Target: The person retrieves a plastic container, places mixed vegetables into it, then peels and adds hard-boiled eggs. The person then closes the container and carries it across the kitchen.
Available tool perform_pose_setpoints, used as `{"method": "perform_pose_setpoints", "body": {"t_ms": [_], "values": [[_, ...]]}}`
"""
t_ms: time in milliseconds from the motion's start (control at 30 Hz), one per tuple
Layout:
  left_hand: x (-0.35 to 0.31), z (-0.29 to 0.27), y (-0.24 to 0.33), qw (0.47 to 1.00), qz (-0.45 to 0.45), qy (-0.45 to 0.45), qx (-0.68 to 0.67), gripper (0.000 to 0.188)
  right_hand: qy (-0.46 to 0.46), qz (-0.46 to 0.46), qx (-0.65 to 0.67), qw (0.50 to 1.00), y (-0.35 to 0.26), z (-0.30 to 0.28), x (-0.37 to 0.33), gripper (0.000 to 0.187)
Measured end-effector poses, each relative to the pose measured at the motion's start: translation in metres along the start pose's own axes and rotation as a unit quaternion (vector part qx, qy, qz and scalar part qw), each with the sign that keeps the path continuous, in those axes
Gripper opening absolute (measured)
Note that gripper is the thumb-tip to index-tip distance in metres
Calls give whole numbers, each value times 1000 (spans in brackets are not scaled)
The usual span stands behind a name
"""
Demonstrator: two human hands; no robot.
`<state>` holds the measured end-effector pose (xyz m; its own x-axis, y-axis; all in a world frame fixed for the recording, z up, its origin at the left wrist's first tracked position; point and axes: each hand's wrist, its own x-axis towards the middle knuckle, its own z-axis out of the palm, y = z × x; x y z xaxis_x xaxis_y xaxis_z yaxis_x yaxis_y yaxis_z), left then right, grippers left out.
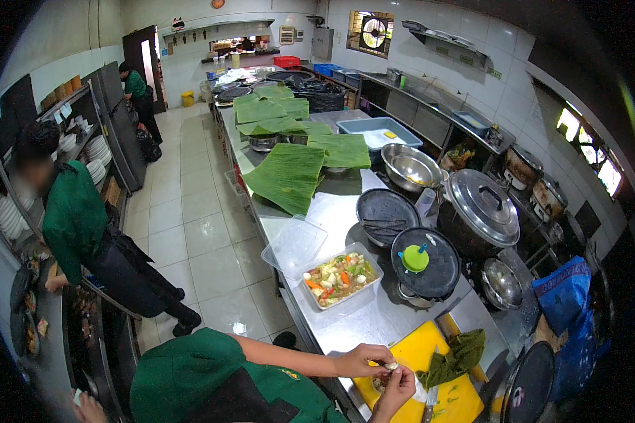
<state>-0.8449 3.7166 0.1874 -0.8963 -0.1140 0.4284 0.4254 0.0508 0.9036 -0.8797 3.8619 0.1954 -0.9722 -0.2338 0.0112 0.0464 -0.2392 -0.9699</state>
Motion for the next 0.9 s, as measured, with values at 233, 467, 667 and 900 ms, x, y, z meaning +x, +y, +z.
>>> {"method": "perform_pose_setpoints", "body": {"t_ms": [233, 467, 667, 900], "values": [[-1, 3, 0, 999, 4, 23, -49, 18, 15, -27, -19, 999, 2, 5, -1, 7], [5, 8, -14, 946, -144, 2, -290, 25, 12, 3, 57, 998, -3, 6, -4, 5], [5, 7, -25, 900, -218, -43, -374, 28, 9, -4, 25, 1000, 3, -6, -6, 8], [2, 11, -28, 856, -314, -17, -411, 33, 41, -134, -444, 885, 19, -46, -5, 12]]}}
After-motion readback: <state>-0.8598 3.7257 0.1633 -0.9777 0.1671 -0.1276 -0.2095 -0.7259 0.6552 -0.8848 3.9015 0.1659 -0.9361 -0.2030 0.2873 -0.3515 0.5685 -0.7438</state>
